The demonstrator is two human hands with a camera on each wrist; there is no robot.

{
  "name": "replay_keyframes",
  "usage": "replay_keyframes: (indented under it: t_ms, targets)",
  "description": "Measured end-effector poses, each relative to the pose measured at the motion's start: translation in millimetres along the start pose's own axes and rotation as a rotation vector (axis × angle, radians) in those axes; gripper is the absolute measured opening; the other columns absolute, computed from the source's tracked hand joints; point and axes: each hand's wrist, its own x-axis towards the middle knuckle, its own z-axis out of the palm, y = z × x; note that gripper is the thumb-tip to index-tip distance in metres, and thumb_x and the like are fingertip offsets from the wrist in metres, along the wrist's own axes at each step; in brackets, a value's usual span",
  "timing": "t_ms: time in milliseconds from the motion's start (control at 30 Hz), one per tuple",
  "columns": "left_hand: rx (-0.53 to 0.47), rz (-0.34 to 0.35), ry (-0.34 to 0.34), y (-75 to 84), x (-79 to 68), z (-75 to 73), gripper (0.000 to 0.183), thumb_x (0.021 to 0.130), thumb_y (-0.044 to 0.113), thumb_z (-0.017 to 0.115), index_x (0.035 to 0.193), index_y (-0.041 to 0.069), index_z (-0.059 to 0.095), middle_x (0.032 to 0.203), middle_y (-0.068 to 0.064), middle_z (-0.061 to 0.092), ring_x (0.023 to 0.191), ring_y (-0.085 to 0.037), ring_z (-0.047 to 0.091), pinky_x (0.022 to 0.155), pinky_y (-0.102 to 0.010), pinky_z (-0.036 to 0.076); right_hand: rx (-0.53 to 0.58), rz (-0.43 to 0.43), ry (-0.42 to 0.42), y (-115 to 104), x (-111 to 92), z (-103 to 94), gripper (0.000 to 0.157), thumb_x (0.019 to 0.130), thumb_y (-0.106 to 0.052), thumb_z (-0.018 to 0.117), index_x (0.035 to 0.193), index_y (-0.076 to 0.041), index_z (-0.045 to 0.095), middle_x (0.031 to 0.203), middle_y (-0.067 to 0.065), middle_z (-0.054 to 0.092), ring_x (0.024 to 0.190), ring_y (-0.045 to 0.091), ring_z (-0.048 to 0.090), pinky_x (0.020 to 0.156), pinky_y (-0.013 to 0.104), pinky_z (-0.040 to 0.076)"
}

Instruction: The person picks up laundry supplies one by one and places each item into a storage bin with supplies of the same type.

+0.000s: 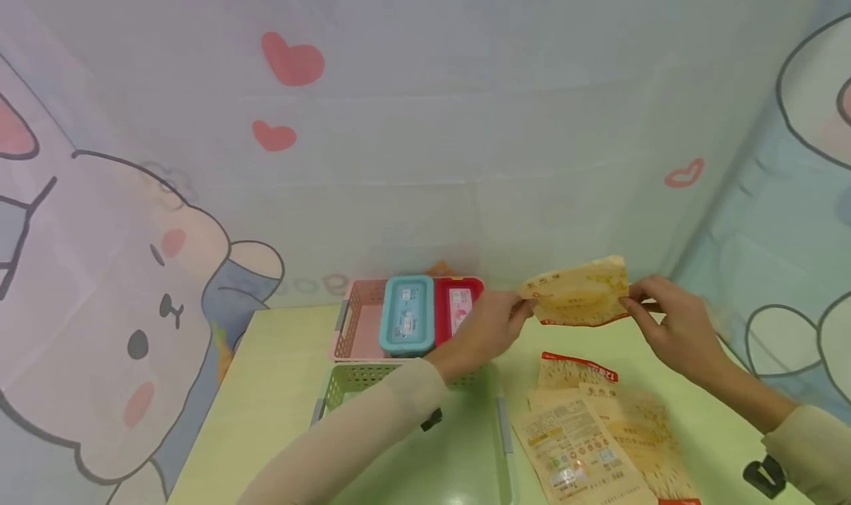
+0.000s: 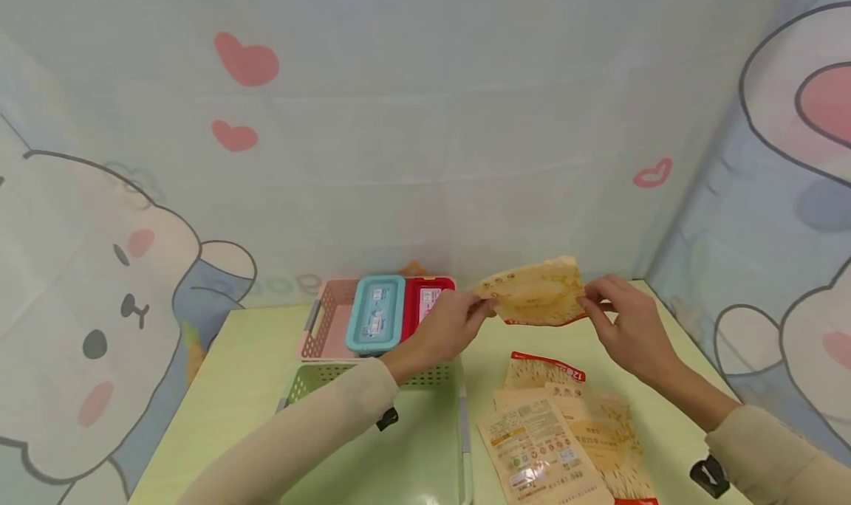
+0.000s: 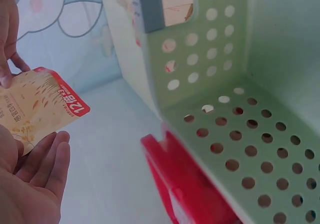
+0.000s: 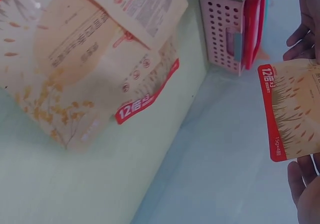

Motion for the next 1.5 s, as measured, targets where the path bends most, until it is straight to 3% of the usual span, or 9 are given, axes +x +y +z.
replay_keyframes:
  t_ms: [167,233,400,500,633,833,1067,1267,1500]
  targets:
    - [-0.028,-0.032,0.038,4.1,0.0,-9.6,0.024,0.111,0.026,0.059,0.122,0.011,0.074,0.068,0.007,0.056,0.05,-0.008,0.041,0.05,-0.02,0.041,0.021,0.046,0.024,-9,5,-0.2,0.021,0.089,0.007,0.079,0.099,-0.009,0.07,0.093,-0.002,0.068,0.088,-0.009,0.056,0.075,0.004,0.048]
    - [-0.011,-0.029,0.055,4.9,0.6,-14.3,0.023,0.111,0.025,0.06,0.119,0.009,0.074,0.072,0.007,0.061,0.054,-0.009,0.044,0.053,-0.019,0.044,0.041,0.065,0.027,-12,6,0.7,0.02,0.09,0.006,0.079,0.1,-0.009,0.07,0.093,0.0,0.068,0.088,-0.01,0.055,0.072,0.005,0.049]
    - [0.037,-0.009,0.098,5.0,-2.0,-26.4,0.024,0.11,0.025,0.061,0.122,0.01,0.075,0.097,0.002,0.078,0.079,-0.007,0.066,0.073,-0.016,0.054,0.06,0.07,0.016,-20,11,4.2,0.019,0.09,0.006,0.079,0.099,-0.008,0.07,0.091,0.0,0.068,0.086,-0.005,0.056,0.07,0.006,0.049]
    - [0.041,-0.003,0.105,3.8,-6.5,-34.5,0.022,0.11,0.025,0.061,0.117,0.01,0.075,0.099,0.001,0.079,0.09,-0.007,0.071,0.079,-0.017,0.055,0.068,0.049,0.011,-25,15,6.6,0.02,0.09,0.007,0.079,0.098,-0.008,0.07,0.091,-0.001,0.067,0.083,-0.001,0.058,0.07,0.006,0.05]
    - [0.044,0.014,0.103,2.6,-14.8,-46.7,0.019,0.11,0.024,0.062,0.112,0.01,0.074,0.092,0.002,0.077,0.08,-0.007,0.066,0.075,-0.019,0.055,0.09,0.028,0.001,-34,19,10.7,0.021,0.089,0.007,0.08,0.097,-0.009,0.069,0.091,-0.004,0.067,0.082,0.002,0.059,0.07,0.008,0.051]
    - [0.046,0.019,0.099,0.5,-28.6,-57.2,0.02,0.109,0.025,0.062,0.118,0.011,0.073,0.078,0.004,0.066,0.061,-0.011,0.051,0.06,-0.024,0.048,0.113,0.008,-0.01,-42,20,17.5,0.021,0.09,0.006,0.079,0.096,-0.011,0.069,0.091,-0.006,0.066,0.081,0.005,0.061,0.07,0.009,0.052]
    - [0.001,0.017,0.091,-4.6,-39.6,-63.3,0.022,0.11,0.023,0.062,0.127,0.013,0.072,0.104,0.005,0.078,0.094,-0.007,0.071,0.086,-0.025,0.06,0.167,0.034,-0.03,-49,21,27.1,0.018,0.093,0.003,0.078,0.098,-0.012,0.069,0.092,-0.007,0.067,0.082,0.007,0.063,0.068,0.014,0.055]
    - [-0.002,0.032,0.096,-13.2,-47.0,-68.7,0.014,0.109,0.021,0.062,0.111,0.011,0.072,0.096,0.003,0.076,0.084,-0.009,0.071,0.075,-0.025,0.06,0.231,0.087,-0.069,-57,19,35.7,0.015,0.097,-0.001,0.075,0.099,-0.014,0.069,0.092,-0.008,0.066,0.079,0.008,0.065,0.066,0.026,0.06]
    - [-0.016,0.073,0.102,-17.1,-53.1,-77.4,0.012,0.11,0.02,0.061,0.109,0.011,0.07,0.092,0.002,0.075,0.073,-0.004,0.066,0.06,-0.027,0.054,0.322,0.128,-0.097,-65,19,41.3,0.013,0.099,-0.001,0.072,0.1,-0.013,0.067,0.09,-0.006,0.065,0.079,0.012,0.07,0.069,0.025,0.062]
